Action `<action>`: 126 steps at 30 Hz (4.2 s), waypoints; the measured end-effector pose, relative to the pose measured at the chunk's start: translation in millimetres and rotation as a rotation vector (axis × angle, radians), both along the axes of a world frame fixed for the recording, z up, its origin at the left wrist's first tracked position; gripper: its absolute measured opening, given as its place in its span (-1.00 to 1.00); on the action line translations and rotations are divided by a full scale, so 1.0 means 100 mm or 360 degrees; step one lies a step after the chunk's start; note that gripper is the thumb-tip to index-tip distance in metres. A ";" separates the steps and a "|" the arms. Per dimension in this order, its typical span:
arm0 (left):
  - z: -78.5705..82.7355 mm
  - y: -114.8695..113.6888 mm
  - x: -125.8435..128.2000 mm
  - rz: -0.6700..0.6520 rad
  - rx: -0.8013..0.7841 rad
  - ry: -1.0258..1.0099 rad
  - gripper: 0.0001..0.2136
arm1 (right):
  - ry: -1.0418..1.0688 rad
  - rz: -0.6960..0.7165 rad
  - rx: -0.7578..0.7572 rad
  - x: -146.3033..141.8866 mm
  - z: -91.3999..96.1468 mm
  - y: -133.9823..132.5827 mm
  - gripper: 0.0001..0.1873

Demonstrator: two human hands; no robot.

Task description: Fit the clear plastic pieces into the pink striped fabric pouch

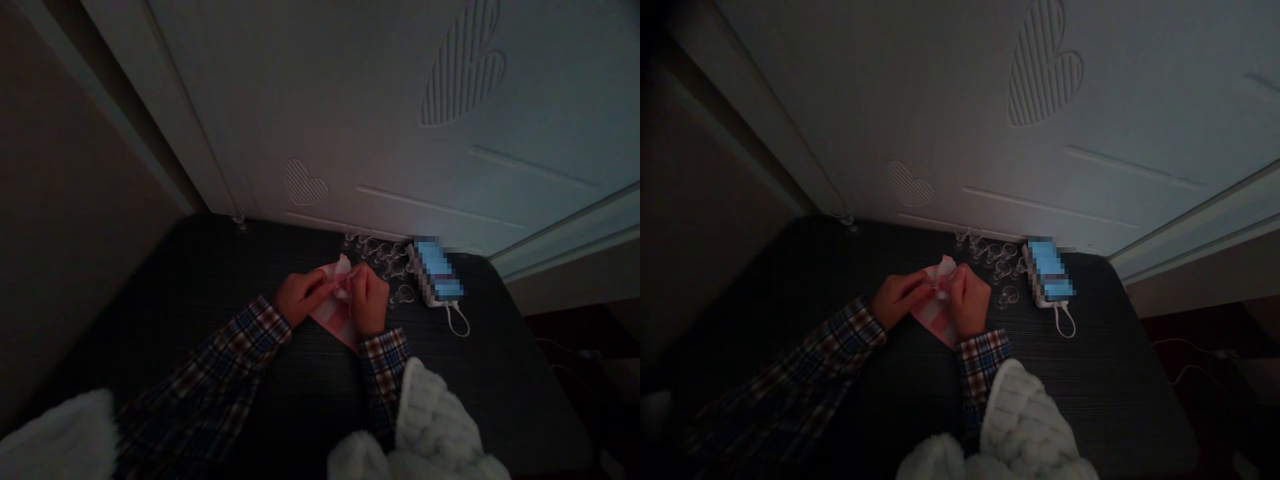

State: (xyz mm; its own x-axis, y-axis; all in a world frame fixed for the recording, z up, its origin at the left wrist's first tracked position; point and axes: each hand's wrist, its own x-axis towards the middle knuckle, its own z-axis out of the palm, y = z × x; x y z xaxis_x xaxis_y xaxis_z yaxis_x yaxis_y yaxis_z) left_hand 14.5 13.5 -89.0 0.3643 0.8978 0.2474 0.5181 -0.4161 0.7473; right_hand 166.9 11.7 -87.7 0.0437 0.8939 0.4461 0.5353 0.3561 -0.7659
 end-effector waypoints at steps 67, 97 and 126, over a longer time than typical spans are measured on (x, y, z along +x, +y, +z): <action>-0.06 -0.01 0.08 0.0048 -0.0102 -0.0500 -0.65 | 0.0196 -0.0028 -0.0080 0.02 -0.07 0.04 -0.62; 0.00 -0.05 0.10 0.0117 0.0008 -0.0454 -0.65 | 0.0157 -0.0002 -0.0044 0.00 -0.03 0.02 -0.61; 0.04 -0.09 0.10 0.0051 0.0051 -0.0206 -0.74 | 0.0188 -0.0073 -0.0011 0.00 -0.01 0.00 -0.63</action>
State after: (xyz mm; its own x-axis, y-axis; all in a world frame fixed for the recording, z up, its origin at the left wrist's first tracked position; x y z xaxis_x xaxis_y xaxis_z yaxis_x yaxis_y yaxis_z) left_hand 24.7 4.5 -85.0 0.2989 0.8993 0.3192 0.4317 -0.4258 0.7952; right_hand 166.8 12.0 -88.3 0.1364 0.8928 0.4293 0.4569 0.3278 -0.8269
